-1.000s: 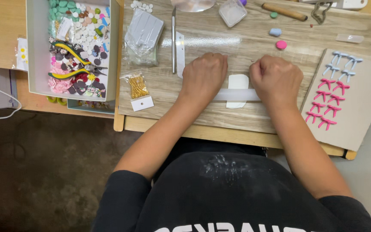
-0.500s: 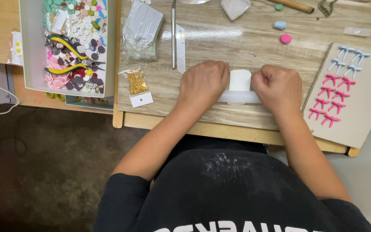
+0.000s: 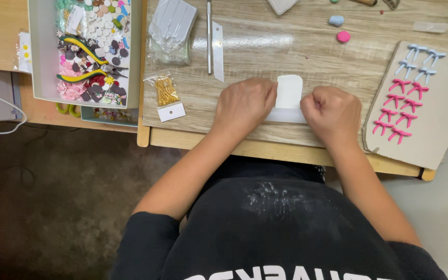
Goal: The person uses a rolling pin to flatten a small piece of white clay on a wooden work surface. They repeatedly roll, lift, and reposition the clay to achieve an even thickness. The workspace contains various craft supplies including beads, pliers, and pre-made clay shapes.
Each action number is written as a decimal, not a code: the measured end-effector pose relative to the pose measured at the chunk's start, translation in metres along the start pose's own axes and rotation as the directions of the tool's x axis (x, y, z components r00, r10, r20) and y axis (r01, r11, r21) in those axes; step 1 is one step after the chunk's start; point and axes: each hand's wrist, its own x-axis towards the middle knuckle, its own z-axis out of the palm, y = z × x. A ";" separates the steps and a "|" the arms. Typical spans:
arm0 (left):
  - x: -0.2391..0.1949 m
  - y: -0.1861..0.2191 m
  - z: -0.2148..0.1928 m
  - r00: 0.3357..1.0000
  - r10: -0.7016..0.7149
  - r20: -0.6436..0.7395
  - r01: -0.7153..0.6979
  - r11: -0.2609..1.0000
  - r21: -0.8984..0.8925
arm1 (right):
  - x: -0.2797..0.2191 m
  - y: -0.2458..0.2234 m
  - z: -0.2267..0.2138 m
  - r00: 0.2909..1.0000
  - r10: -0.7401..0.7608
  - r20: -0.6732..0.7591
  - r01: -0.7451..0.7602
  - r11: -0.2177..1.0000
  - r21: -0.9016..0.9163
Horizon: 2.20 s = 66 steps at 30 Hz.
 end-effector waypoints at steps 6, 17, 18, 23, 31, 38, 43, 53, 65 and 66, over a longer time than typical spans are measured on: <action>-0.019 -0.001 0.011 0.974 0.166 -0.157 -0.148 0.982 0.115 | -0.022 0.007 0.013 0.976 -0.112 -0.187 0.121 0.992 0.036; 0.076 -0.038 0.044 0.934 0.163 -0.318 -0.071 0.957 0.282 | 0.084 0.040 0.027 0.962 -0.165 -0.217 0.087 0.941 -0.327; 0.089 -0.048 0.054 0.913 0.162 -0.374 -0.024 0.937 0.349 | 0.095 0.046 0.035 0.948 -0.195 -0.251 0.075 0.906 -0.418; 0.086 -0.048 0.061 0.961 0.075 -0.265 0.010 0.953 0.304 | 0.090 0.041 0.030 0.962 -0.159 -0.223 0.071 0.932 -0.356; 0.055 -0.019 0.023 0.982 0.126 -0.138 -0.100 0.979 0.180 | 0.068 0.029 0.008 0.994 -0.040 -0.097 0.018 0.976 -0.218; 0.039 -0.009 0.018 0.990 0.109 -0.087 -0.099 0.989 0.111 | 0.052 0.036 0.009 0.994 0.106 0.030 -0.107 0.994 0.022; 0.031 -0.003 0.011 0.995 0.087 -0.055 -0.082 0.993 0.083 | 0.042 0.026 0.002 0.992 0.117 0.047 -0.120 0.991 0.064; 0.008 -0.001 0.007 0.991 0.130 -0.022 -0.129 0.991 0.035 | 0.012 0.009 -0.008 0.996 0.065 0.061 -0.069 0.996 0.061; -0.017 -0.004 0.014 0.971 0.223 -0.092 -0.222 0.975 0.018 | -0.026 0.016 0.003 0.957 -0.227 -0.178 0.227 0.974 -0.021; -0.018 -0.003 0.013 0.974 0.211 -0.084 -0.212 0.977 -0.003 | -0.027 0.011 0.001 0.935 -0.284 -0.212 0.287 0.958 -0.017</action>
